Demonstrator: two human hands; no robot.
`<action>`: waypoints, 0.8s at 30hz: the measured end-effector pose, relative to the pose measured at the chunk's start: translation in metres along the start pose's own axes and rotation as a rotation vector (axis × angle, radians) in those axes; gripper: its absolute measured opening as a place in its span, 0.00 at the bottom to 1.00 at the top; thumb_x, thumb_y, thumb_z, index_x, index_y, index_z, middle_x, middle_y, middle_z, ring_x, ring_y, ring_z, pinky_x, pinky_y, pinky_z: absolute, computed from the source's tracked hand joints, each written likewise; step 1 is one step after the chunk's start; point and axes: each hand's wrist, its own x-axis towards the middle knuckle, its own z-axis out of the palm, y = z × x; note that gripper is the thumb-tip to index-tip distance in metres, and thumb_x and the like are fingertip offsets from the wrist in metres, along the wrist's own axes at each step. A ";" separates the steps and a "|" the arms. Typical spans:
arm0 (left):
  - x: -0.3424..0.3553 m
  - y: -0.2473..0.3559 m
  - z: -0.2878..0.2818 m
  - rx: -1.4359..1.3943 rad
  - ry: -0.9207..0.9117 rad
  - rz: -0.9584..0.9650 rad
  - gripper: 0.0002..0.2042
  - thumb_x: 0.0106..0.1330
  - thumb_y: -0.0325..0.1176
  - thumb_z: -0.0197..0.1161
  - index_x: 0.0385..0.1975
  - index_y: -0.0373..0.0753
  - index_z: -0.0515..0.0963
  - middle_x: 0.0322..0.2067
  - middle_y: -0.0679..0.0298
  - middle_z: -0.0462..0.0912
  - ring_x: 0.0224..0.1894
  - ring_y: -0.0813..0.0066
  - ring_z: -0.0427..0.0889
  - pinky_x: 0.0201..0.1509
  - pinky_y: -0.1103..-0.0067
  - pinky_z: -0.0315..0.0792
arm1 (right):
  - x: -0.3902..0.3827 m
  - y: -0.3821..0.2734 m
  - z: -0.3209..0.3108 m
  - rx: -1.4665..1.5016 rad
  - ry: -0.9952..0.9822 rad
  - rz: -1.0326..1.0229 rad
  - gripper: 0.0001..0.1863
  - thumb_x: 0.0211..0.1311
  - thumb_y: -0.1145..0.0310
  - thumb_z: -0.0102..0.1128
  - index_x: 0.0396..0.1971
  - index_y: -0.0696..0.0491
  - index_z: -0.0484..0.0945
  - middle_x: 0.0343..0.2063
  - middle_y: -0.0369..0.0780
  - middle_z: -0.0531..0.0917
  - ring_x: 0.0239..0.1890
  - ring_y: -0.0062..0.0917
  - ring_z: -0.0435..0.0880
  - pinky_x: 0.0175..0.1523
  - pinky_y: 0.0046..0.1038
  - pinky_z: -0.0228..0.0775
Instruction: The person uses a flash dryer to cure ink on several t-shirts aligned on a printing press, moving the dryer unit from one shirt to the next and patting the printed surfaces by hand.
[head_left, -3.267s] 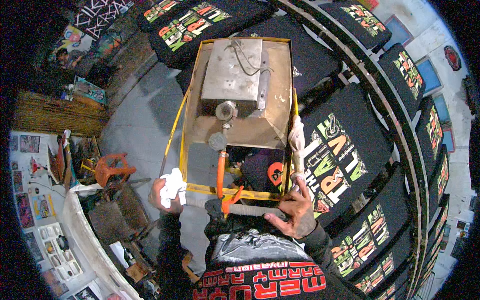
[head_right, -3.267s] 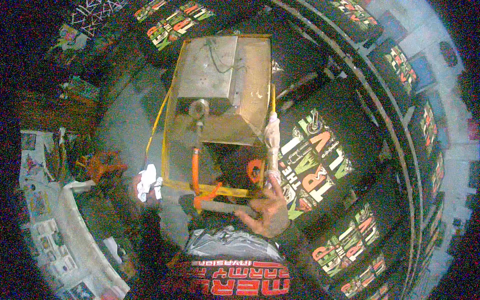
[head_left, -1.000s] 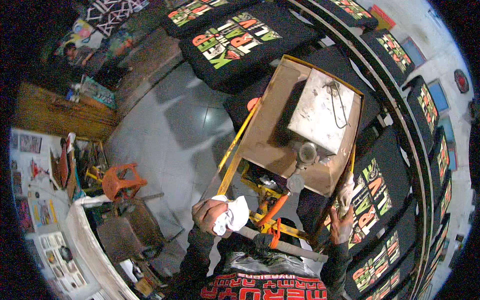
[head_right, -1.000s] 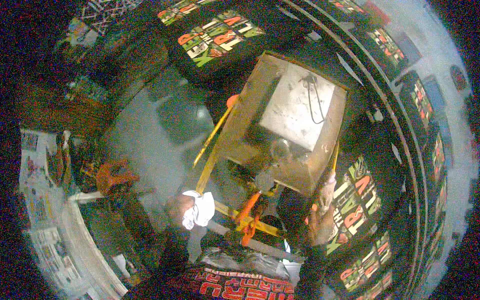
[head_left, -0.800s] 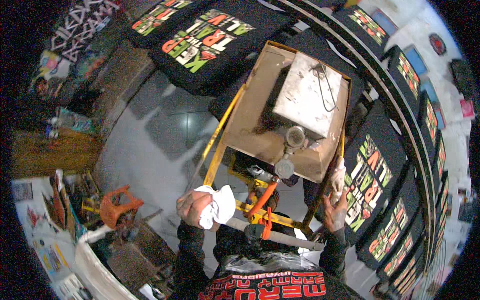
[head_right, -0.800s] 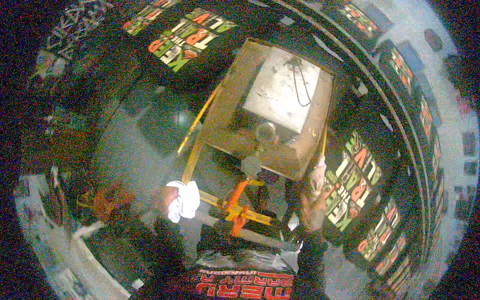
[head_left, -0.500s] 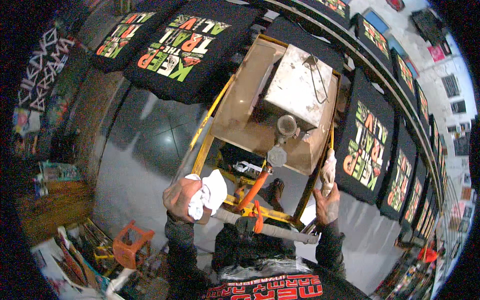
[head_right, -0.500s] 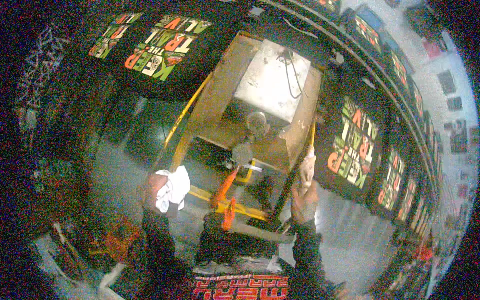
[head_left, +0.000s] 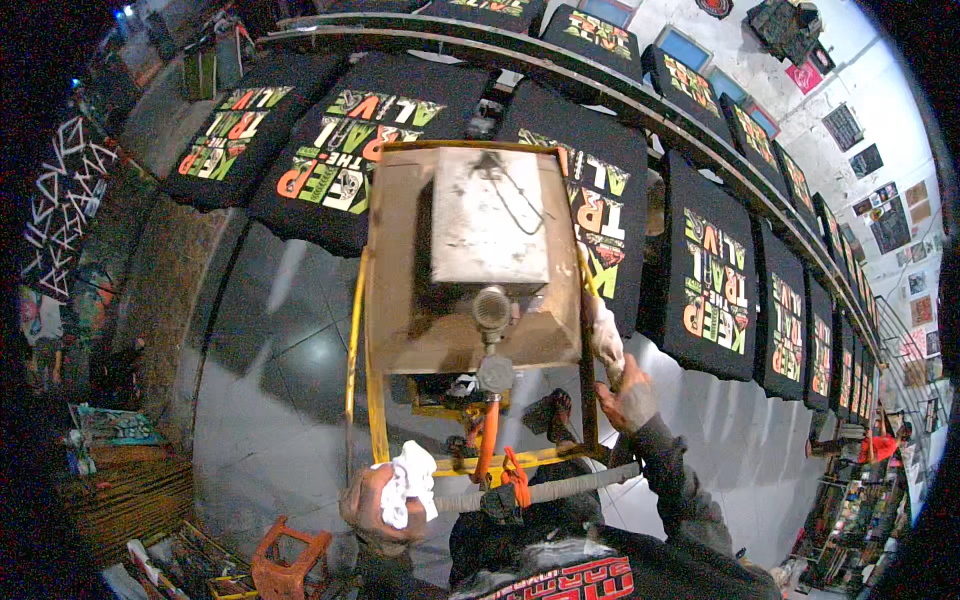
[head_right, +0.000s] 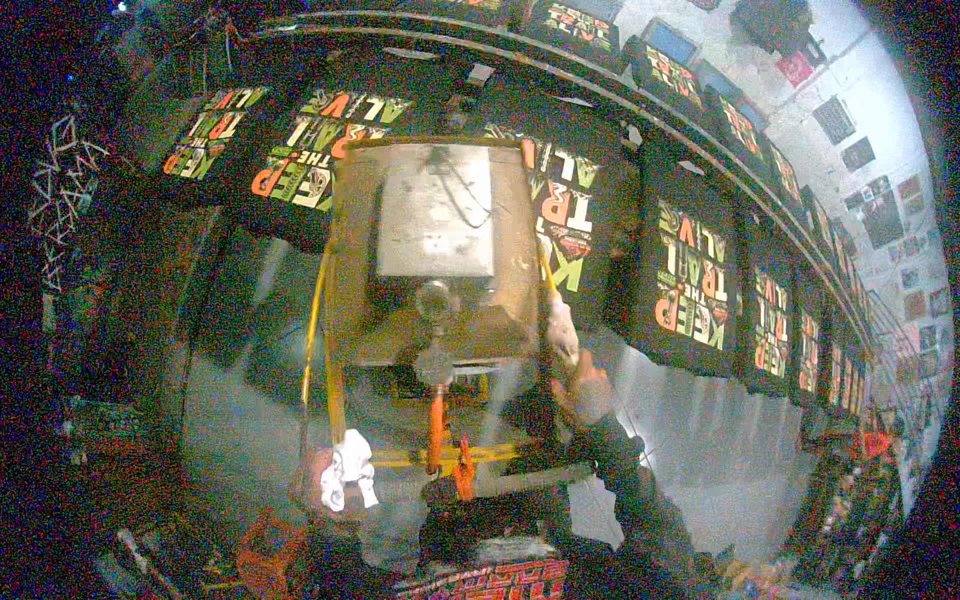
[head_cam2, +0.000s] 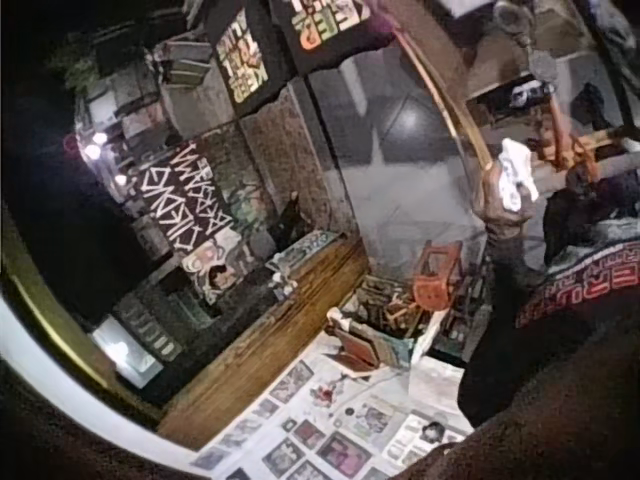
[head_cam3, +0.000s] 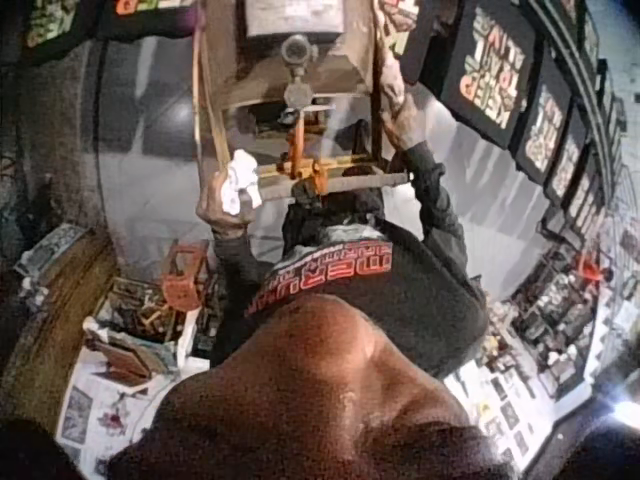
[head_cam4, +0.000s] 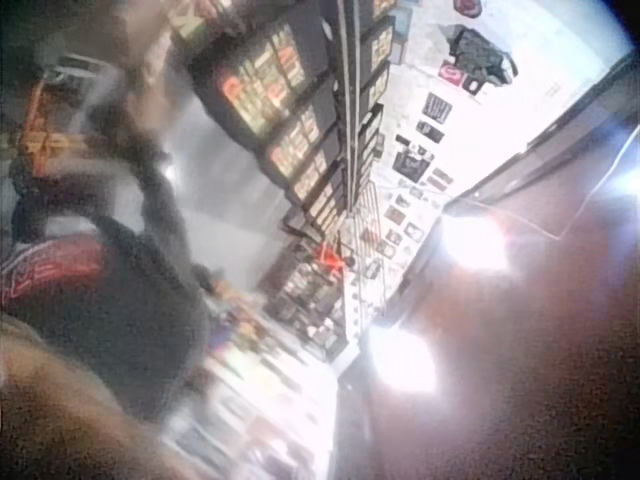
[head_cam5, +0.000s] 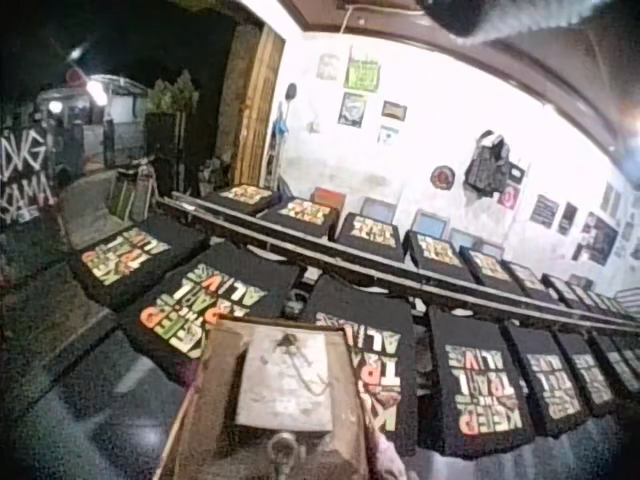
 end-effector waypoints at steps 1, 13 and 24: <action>0.006 0.023 -0.003 -0.024 0.076 0.063 0.24 0.58 0.51 0.63 0.41 0.34 0.75 0.25 0.53 0.80 0.25 0.60 0.82 0.28 0.69 0.76 | 0.004 -0.003 -0.001 0.023 -0.036 -0.033 0.28 0.53 0.63 0.65 0.50 0.59 0.66 0.37 0.56 0.78 0.40 0.57 0.76 0.46 0.50 0.68; 0.055 0.091 -0.032 -0.041 0.254 0.279 0.18 0.58 0.40 0.65 0.39 0.33 0.71 0.28 0.55 0.79 0.30 0.61 0.80 0.34 0.66 0.76 | 0.074 -0.046 0.011 -0.065 0.051 -0.264 0.31 0.48 0.65 0.70 0.50 0.61 0.67 0.30 0.56 0.79 0.35 0.53 0.79 0.39 0.45 0.73; 0.095 0.095 -0.008 0.065 0.276 0.243 0.15 0.55 0.39 0.66 0.36 0.34 0.77 0.28 0.55 0.82 0.29 0.61 0.83 0.34 0.70 0.77 | 0.150 -0.064 -0.014 -0.020 0.118 -0.436 0.17 0.52 0.65 0.64 0.36 0.60 0.72 0.25 0.55 0.80 0.31 0.52 0.81 0.38 0.48 0.75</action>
